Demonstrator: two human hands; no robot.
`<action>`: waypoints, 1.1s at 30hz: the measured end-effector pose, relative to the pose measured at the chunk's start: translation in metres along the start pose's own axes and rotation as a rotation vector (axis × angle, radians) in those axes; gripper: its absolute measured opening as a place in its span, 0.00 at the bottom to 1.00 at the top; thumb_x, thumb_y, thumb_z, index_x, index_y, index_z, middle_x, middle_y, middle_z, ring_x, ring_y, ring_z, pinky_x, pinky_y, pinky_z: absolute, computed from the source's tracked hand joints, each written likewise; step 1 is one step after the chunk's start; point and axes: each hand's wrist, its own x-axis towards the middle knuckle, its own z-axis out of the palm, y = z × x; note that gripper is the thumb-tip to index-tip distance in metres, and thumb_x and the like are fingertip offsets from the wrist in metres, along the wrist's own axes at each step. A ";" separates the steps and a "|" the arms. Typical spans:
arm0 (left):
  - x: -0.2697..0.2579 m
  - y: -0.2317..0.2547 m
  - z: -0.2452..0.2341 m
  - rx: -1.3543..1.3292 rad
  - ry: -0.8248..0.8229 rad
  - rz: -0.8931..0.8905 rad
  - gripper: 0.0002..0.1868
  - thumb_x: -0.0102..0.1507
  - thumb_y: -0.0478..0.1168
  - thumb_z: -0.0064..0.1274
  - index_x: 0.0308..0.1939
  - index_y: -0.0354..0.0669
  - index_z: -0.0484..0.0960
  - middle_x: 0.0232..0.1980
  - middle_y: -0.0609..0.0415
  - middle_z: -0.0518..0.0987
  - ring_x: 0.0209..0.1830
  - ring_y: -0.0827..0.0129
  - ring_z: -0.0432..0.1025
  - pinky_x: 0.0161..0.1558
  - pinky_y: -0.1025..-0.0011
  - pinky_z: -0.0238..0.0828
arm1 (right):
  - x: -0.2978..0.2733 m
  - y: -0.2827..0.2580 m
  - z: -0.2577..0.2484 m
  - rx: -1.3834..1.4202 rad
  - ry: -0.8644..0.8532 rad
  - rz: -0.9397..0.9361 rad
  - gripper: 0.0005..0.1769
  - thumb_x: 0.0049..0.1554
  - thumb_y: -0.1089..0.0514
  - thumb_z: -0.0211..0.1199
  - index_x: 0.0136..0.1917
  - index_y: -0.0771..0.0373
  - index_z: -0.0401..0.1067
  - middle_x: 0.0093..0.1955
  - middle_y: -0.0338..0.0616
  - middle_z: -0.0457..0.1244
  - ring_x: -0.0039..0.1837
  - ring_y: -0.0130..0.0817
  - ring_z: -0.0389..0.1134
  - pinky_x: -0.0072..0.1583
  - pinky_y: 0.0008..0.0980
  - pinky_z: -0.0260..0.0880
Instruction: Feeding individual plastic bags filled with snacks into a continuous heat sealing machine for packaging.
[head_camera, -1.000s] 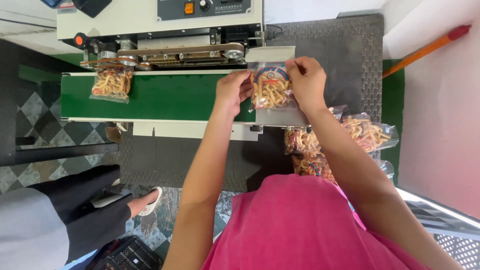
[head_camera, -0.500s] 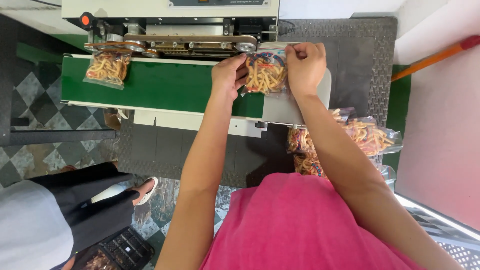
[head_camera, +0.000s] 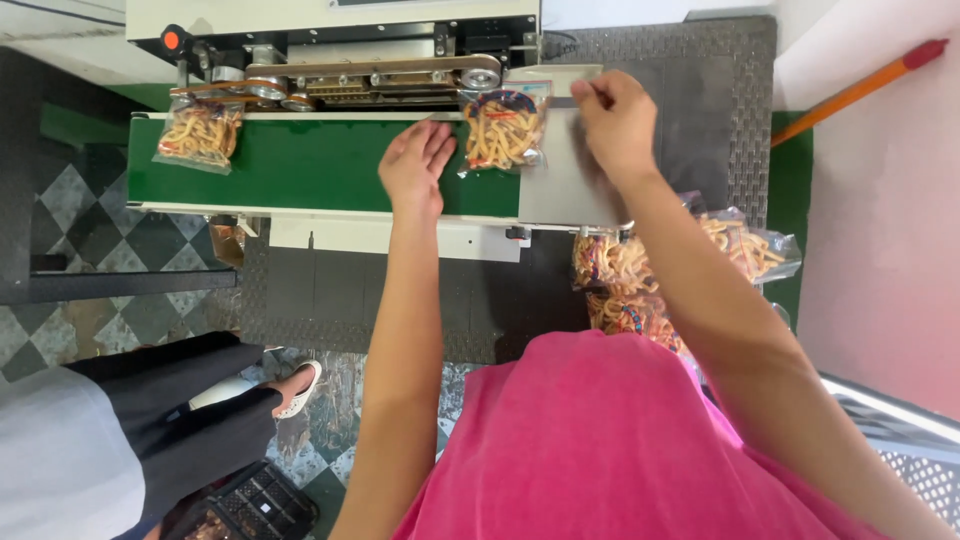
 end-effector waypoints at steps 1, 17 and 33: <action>-0.008 0.002 -0.010 0.007 -0.004 -0.006 0.10 0.64 0.29 0.58 0.47 0.25 0.81 0.45 0.31 0.86 0.47 0.45 0.84 0.55 0.52 0.87 | -0.015 0.002 -0.019 -0.001 0.006 0.008 0.17 0.69 0.49 0.67 0.40 0.55 0.70 0.37 0.33 0.61 0.41 0.30 0.59 0.44 0.36 0.60; -0.134 -0.096 -0.062 0.683 -0.492 0.269 0.06 0.69 0.39 0.60 0.48 0.45 0.87 0.44 0.51 0.86 0.40 0.69 0.82 0.37 0.73 0.83 | -0.211 0.089 -0.059 -0.644 -0.188 -0.437 0.09 0.59 0.42 0.65 0.43 0.45 0.78 0.46 0.35 0.64 0.45 0.45 0.72 0.45 0.43 0.74; -0.197 -0.084 -0.065 -0.110 -0.887 -0.428 0.51 0.52 0.27 0.73 0.76 0.34 0.63 0.64 0.36 0.80 0.62 0.49 0.78 0.60 0.49 0.79 | -0.185 -0.027 -0.131 -0.156 -0.510 -0.484 0.30 0.45 0.64 0.66 0.63 0.54 0.75 0.68 0.51 0.57 0.61 0.53 0.69 0.58 0.49 0.74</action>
